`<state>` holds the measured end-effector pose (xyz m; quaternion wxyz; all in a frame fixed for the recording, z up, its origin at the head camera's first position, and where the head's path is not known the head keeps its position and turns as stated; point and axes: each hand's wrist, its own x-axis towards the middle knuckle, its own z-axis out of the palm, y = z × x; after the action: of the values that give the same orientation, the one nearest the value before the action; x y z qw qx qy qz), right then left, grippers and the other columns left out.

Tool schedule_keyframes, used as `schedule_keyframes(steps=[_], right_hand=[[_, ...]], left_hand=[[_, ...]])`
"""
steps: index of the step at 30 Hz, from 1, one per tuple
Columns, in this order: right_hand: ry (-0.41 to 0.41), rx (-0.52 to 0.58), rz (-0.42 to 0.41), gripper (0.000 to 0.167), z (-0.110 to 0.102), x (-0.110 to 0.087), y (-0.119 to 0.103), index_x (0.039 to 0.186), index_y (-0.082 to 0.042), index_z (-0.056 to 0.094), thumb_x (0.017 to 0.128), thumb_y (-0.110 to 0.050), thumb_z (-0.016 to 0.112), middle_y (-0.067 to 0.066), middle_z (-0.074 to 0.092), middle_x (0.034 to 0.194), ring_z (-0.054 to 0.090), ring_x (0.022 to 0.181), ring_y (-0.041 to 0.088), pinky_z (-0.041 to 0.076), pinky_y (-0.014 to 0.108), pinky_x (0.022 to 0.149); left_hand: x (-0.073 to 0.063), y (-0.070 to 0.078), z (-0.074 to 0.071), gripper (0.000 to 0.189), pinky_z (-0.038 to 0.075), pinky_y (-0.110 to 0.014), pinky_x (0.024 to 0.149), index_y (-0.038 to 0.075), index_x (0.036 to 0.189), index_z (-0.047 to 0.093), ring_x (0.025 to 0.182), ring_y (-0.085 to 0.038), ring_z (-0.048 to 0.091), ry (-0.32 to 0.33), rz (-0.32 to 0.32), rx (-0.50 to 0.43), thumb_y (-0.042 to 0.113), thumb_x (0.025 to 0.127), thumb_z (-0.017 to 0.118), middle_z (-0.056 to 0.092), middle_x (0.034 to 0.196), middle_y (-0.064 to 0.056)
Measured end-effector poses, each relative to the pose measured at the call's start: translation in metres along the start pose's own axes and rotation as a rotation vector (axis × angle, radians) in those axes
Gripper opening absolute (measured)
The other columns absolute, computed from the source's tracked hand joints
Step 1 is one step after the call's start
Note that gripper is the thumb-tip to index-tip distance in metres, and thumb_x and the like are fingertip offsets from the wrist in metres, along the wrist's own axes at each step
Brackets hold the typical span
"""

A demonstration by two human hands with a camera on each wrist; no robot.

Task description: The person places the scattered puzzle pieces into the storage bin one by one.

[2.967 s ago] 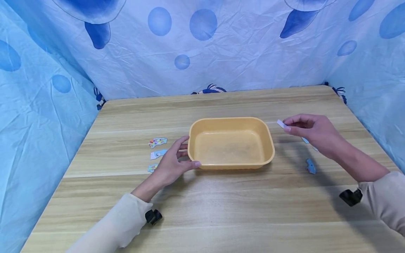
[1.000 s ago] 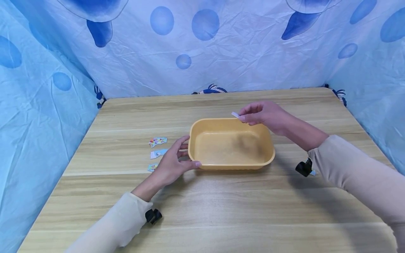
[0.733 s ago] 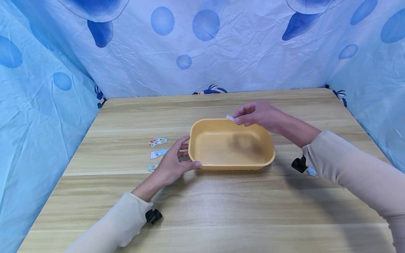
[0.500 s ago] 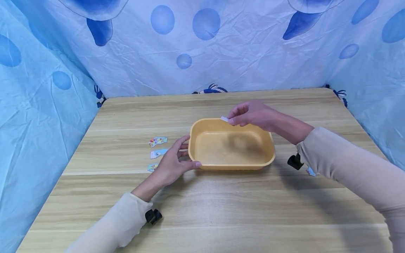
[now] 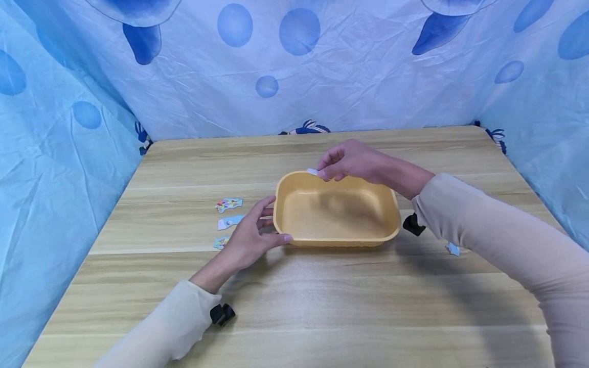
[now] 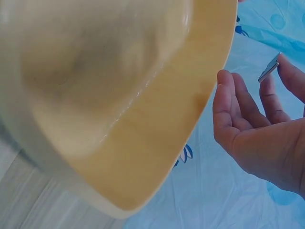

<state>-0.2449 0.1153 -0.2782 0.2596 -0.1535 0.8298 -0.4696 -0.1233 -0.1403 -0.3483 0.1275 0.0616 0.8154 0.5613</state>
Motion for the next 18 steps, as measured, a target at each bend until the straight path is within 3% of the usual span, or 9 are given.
schedule_keyframes(steps=[9,18], right_hand=[[-0.019,-0.005,-0.044,0.017,0.008,0.010,0.004,0.097,-0.002,0.069,0.083,-0.010,0.075,0.010,0.069,0.090,0.059,0.085,0.021,0.051,0.031,0.073],[-0.066,-0.015,-0.041,0.016,0.014,0.016,0.006,0.094,-0.002,0.069,0.082,-0.011,0.075,0.007,0.068,0.083,0.059,0.082,0.019,0.051,0.040,0.079]], left_hand=[[0.001,0.000,0.000,0.094,0.051,-0.036,0.093,0.019,0.150,0.027,0.123,-0.027,0.051,0.011,-0.015,0.009,0.017,0.075,0.084,0.046,0.137,-0.009],[0.001,-0.002,0.001,0.094,0.050,-0.035,0.093,0.018,0.150,0.027,0.123,-0.026,0.051,0.014,-0.011,0.003,0.016,0.075,0.084,0.047,0.136,-0.009]])
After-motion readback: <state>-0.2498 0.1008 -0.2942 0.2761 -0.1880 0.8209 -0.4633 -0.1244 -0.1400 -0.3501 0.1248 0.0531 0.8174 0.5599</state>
